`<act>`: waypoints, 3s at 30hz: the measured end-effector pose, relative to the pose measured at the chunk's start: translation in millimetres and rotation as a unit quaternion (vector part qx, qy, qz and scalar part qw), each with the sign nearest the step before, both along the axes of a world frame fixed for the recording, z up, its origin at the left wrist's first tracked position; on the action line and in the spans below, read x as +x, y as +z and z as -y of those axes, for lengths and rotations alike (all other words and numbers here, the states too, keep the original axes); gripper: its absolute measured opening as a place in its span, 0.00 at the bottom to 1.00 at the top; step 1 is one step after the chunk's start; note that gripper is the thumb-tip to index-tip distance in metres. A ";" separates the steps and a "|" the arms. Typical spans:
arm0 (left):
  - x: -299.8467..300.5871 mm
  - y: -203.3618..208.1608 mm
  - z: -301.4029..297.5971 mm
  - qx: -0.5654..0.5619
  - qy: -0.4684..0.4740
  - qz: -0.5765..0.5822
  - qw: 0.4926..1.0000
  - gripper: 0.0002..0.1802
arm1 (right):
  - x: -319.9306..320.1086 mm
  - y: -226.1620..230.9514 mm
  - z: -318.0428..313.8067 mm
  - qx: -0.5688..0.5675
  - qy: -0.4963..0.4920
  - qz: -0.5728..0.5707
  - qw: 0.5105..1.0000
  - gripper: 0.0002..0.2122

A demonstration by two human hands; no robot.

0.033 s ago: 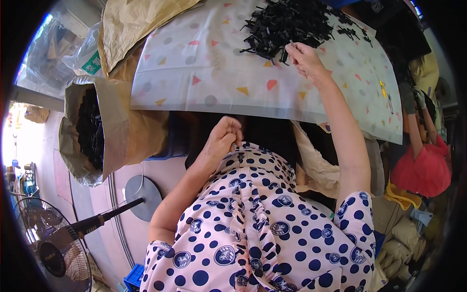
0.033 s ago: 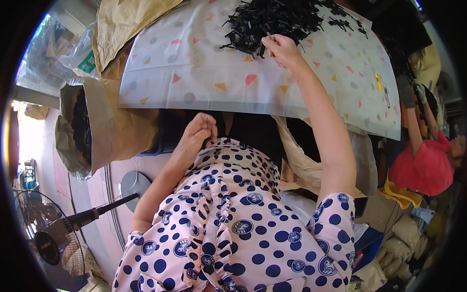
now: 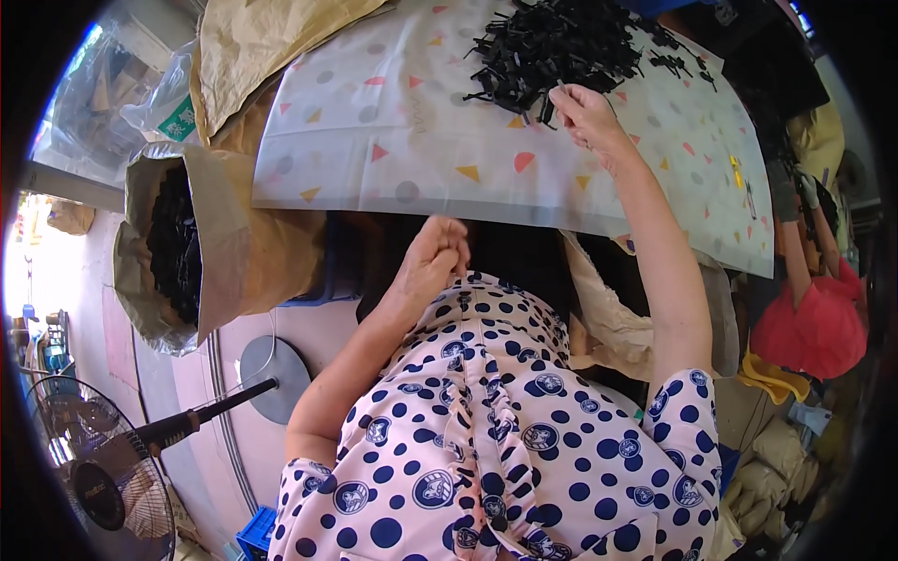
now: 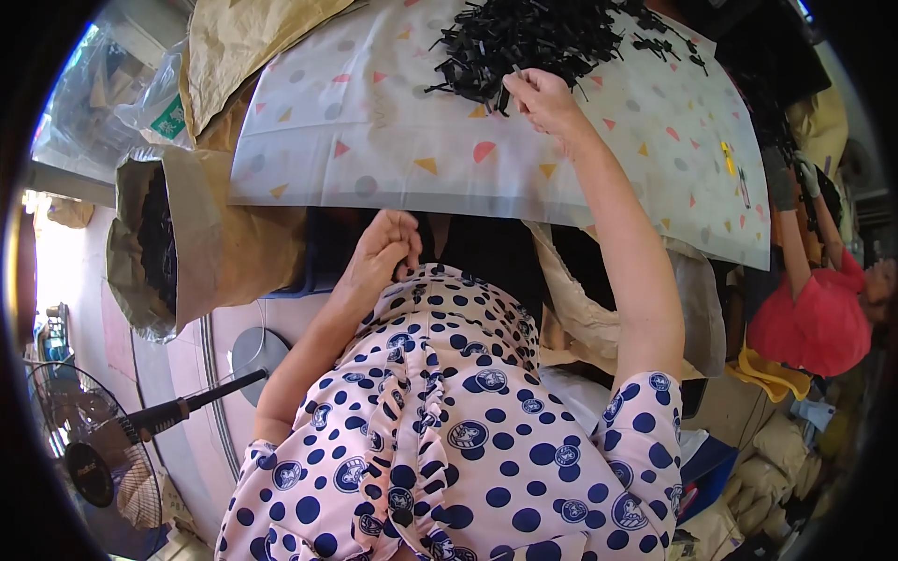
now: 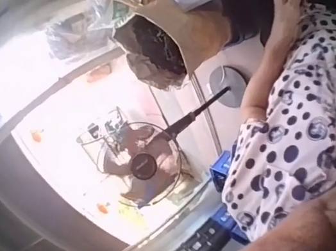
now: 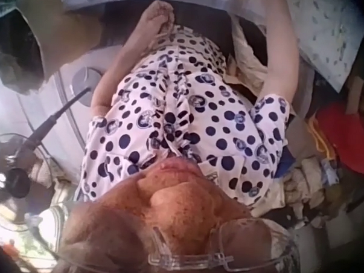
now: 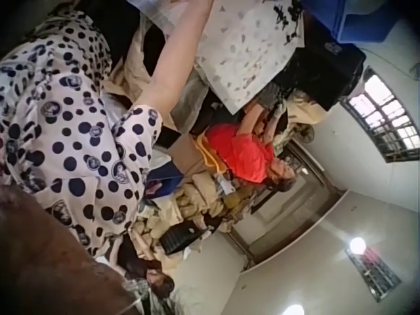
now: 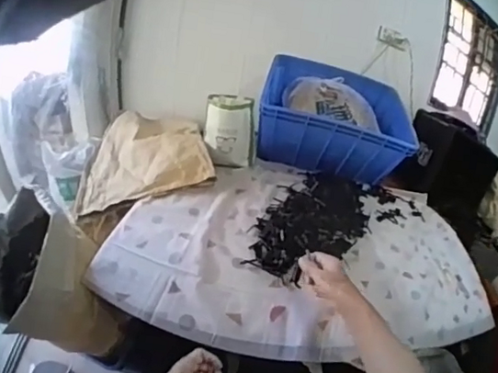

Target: Manual assembly or inspection of small black plastic components at a factory workstation.

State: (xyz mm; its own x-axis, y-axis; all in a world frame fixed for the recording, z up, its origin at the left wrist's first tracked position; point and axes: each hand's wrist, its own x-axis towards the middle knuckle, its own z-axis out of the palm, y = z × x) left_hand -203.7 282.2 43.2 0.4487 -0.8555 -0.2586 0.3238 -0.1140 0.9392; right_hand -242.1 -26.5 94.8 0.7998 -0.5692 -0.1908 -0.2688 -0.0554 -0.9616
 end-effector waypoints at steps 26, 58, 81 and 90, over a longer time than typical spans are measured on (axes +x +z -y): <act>-42.4 6.9 12.5 -0.083 -0.022 0.375 0.923 0.23 | -95.2 -43.8 -177.1 0.125 -0.024 0.123 0.984 0.06; -38.1 -6.8 7.3 -0.019 -0.029 0.247 0.968 0.22 | -92.0 -69.6 -186.7 0.137 0.005 0.123 0.983 0.09; -27.2 -14.1 2.4 0.028 0.026 0.302 0.953 0.16 | -94.2 -58.5 -196.2 -0.041 0.094 0.023 0.994 0.09; -35.4 -14.2 6.4 0.065 0.050 0.465 0.881 0.17 | -89.6 -78.2 -201.8 -0.122 0.057 0.054 0.989 0.09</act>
State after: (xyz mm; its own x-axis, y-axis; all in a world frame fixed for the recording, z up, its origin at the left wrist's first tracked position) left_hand -239.0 275.8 29.0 0.5897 -0.7897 0.1690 -0.5653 -0.2542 0.7848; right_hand -331.7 175.2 16.7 0.8692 -0.4934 0.0307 -0.1444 -0.3128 -0.9388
